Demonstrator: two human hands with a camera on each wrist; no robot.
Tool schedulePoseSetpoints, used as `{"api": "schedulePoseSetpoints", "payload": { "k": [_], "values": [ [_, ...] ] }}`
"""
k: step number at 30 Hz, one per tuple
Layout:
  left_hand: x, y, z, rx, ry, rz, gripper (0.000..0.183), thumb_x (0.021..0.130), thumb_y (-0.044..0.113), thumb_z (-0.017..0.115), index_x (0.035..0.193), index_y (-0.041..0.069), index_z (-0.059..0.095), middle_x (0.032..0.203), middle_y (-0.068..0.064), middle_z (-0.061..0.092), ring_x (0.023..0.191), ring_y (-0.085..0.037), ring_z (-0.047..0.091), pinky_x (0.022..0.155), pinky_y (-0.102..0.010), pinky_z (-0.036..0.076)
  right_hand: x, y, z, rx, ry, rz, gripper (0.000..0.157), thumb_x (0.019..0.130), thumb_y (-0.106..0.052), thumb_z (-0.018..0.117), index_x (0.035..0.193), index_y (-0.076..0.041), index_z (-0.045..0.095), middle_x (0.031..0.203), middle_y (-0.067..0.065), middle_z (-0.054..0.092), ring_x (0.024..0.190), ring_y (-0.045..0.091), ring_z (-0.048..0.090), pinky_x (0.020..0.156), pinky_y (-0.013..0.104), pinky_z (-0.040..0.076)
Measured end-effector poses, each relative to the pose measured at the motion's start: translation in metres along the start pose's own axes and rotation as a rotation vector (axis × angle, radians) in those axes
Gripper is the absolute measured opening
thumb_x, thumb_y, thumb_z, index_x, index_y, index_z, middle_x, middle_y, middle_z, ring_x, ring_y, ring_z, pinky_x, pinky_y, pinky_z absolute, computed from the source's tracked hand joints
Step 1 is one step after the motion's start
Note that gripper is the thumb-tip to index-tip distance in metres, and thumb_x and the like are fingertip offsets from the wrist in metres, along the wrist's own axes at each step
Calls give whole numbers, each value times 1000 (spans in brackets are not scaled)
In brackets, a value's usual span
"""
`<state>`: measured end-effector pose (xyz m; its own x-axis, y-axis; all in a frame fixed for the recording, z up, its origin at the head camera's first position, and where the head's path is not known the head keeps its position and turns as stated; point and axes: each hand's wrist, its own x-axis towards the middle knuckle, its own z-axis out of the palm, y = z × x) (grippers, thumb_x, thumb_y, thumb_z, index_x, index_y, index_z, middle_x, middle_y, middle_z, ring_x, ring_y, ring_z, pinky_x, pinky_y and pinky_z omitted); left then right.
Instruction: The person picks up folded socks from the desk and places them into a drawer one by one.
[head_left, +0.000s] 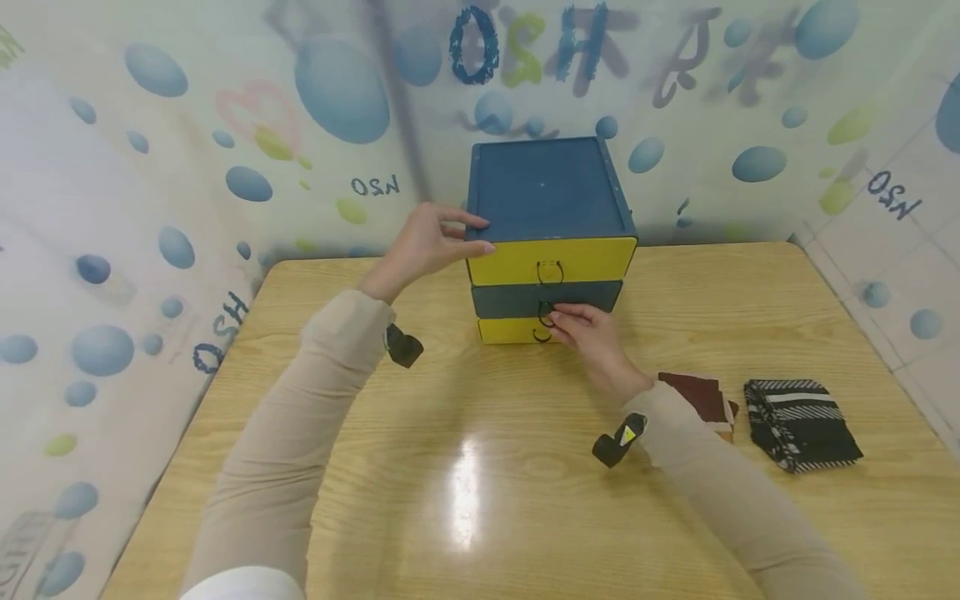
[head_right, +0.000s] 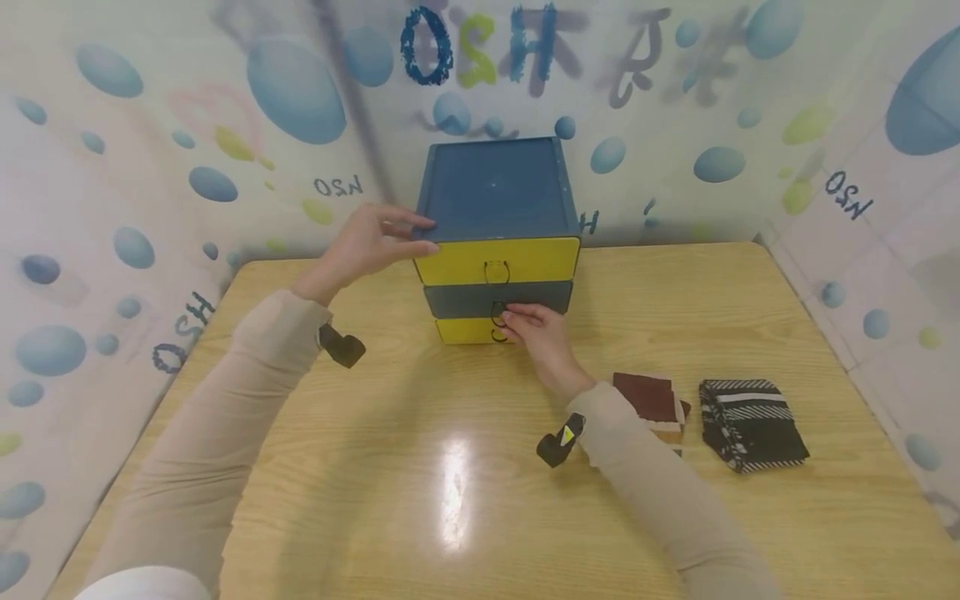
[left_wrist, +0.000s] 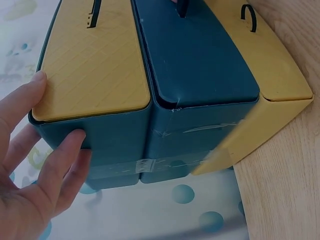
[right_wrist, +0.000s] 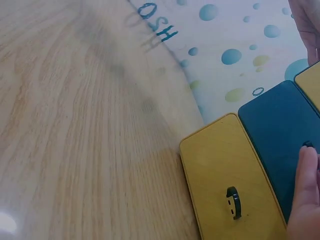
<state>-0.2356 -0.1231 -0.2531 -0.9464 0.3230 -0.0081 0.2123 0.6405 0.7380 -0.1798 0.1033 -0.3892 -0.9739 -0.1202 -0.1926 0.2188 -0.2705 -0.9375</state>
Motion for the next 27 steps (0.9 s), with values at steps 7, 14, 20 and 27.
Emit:
{"api": "schedulePoseSetpoints", "payload": {
  "k": [7, 14, 20, 27],
  "values": [
    [0, -1, 0, -1, 2, 12, 39, 74, 34, 71, 109, 19, 65, 136, -5, 38, 108, -21, 52, 78, -32, 48, -12, 4, 2, -4, 22, 5, 30, 89, 0, 50, 116, 12, 46, 87, 2, 62, 82, 8, 61, 76, 20, 48],
    [-1, -1, -1, -20, 4, 18, 40, 73, 34, 71, 109, 17, 65, 136, -6, 38, 109, -22, 51, 80, -34, 47, -36, 9, 2, -32, 2, -19, 29, 88, 2, 51, 113, 14, 46, 86, 3, 63, 81, 10, 63, 76, 23, 48],
    [-3, 0, -1, 6, 7, 10, 40, 73, 35, 71, 109, 18, 65, 134, -4, 40, 108, -21, 51, 79, -34, 47, -59, 15, 0, -157, -22, -29, 29, 87, -2, 54, 111, 14, 49, 95, 11, 63, 83, 11, 63, 79, 31, 48],
    [-1, -1, 0, 16, 14, 23, 38, 73, 36, 71, 107, 21, 65, 133, -2, 41, 107, -20, 52, 78, -31, 47, -85, 25, -4, -193, -37, -118, 28, 84, -1, 58, 105, 18, 51, 89, 9, 64, 79, 12, 63, 72, 34, 50]
  ]
}}
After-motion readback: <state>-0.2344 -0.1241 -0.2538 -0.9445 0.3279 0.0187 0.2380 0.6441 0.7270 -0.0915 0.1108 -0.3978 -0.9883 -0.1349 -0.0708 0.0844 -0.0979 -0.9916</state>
